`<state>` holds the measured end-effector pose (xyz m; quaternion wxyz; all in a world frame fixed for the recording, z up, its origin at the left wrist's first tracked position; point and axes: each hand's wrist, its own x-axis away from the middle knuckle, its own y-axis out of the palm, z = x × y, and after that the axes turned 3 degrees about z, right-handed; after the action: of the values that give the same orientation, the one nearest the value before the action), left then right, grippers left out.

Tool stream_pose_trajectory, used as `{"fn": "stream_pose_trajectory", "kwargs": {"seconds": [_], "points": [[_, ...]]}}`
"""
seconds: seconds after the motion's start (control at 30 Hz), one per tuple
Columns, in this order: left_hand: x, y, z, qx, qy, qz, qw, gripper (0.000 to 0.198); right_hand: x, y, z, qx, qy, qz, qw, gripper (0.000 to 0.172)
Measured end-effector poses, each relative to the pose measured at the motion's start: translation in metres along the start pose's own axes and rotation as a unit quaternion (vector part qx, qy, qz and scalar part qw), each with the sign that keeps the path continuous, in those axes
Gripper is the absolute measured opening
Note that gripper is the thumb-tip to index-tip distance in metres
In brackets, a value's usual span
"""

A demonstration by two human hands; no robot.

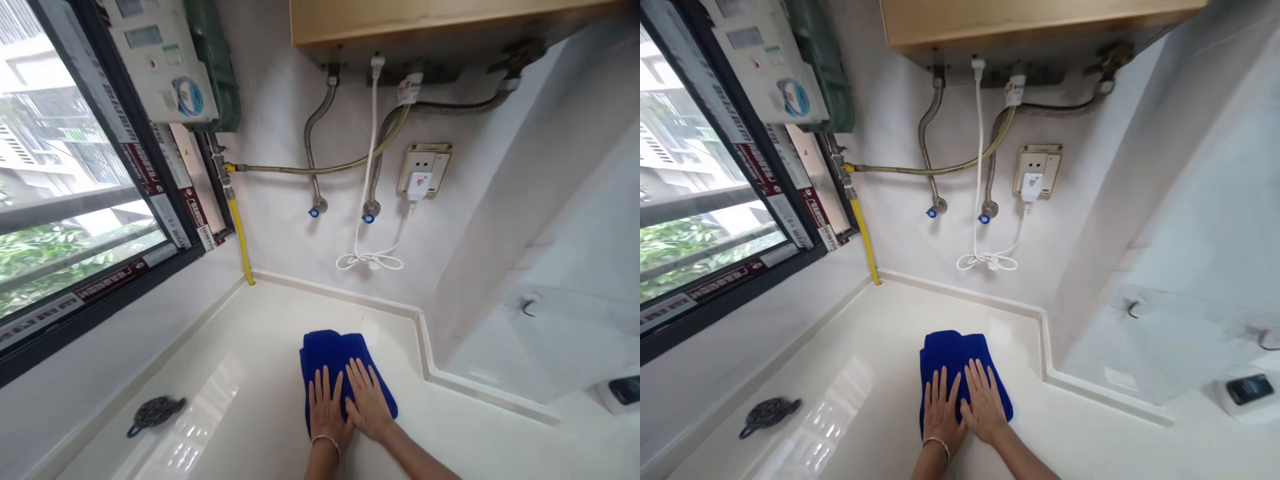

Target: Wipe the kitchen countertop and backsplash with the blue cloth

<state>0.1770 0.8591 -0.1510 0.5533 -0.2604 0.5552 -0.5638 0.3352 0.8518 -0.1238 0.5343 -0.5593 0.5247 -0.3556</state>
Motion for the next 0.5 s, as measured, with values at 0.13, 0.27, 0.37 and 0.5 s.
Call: {"fn": "stream_pose_trajectory", "kwargs": {"seconds": [0.13, 0.27, 0.37, 0.5], "points": [[0.065, -0.01, 0.016, -0.025, -0.014, -0.008, 1.0, 0.078, 0.062, -0.007, -0.015, -0.025, -0.022, 0.002, 0.999, 0.075], [0.122, -0.035, 0.037, -0.065, -0.033, -0.042, 0.996, 0.078, 0.117, -0.017, -0.026, -0.058, -0.051, 0.033, 0.996, 0.074], [0.141, -0.055, 0.047, -0.086, -0.039, -0.071, 0.993, 0.074, 0.145, -0.025, -0.025, -0.082, -0.066, 0.061, 0.993, 0.069], [0.135, -0.076, 0.062, -0.102, -0.067, -0.114, 0.986, 0.069, 0.173, -0.036, -0.01, -0.102, -0.076, 0.077, 0.989, 0.065]]}}
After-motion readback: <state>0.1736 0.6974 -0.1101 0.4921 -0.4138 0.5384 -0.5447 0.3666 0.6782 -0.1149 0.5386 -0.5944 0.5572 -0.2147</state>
